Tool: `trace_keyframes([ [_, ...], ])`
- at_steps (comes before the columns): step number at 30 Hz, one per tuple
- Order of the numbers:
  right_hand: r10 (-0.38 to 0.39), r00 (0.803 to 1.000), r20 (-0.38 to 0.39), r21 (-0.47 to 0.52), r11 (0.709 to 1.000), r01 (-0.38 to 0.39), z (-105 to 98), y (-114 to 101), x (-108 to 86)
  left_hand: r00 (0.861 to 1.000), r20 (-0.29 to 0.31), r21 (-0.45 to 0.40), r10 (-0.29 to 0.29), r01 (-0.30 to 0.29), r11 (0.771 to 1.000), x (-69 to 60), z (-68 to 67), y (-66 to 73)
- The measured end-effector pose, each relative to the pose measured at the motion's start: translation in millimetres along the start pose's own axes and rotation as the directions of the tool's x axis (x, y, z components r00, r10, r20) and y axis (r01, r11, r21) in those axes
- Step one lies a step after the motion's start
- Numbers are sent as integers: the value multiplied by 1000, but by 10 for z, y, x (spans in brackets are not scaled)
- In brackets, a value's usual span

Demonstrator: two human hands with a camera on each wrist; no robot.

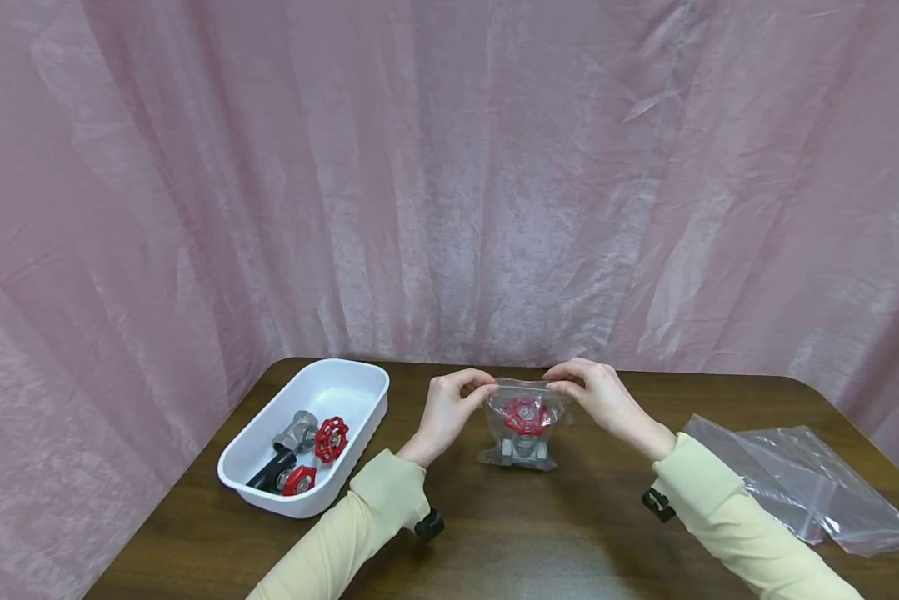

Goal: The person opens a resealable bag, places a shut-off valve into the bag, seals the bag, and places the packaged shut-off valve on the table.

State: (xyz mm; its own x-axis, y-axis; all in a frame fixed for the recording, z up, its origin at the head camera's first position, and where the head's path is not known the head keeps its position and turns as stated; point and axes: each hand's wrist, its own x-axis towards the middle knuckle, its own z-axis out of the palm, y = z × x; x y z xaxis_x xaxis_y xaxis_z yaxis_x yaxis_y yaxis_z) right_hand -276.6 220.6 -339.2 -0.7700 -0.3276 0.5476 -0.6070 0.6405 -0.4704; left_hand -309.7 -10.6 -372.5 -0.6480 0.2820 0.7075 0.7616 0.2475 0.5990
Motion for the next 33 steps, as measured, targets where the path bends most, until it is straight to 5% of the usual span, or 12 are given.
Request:
trace_keyframes([
  [8, 30, 997, 71, -9, 1000, -30, -31, 62, -19, 1000, 1, -1, -14, 14, 1000, -1, 2, 0],
  [14, 31, 998, 55, -9, 1000, -30, -11, 58, -15, 1000, 5, -14, -26, 26, 1000, -8, 2, 1],
  [23, -149, 987, -59, -63, 987, 145, 37, 74, -33, 999, 7, -33, -43, 43, 999, -19, -6, 11],
  [33, -193, 978, -77, -86, 979, 186, 28, 68, -51, 999, 7, -18, -34, 34, 999, -28, 14, 2],
])
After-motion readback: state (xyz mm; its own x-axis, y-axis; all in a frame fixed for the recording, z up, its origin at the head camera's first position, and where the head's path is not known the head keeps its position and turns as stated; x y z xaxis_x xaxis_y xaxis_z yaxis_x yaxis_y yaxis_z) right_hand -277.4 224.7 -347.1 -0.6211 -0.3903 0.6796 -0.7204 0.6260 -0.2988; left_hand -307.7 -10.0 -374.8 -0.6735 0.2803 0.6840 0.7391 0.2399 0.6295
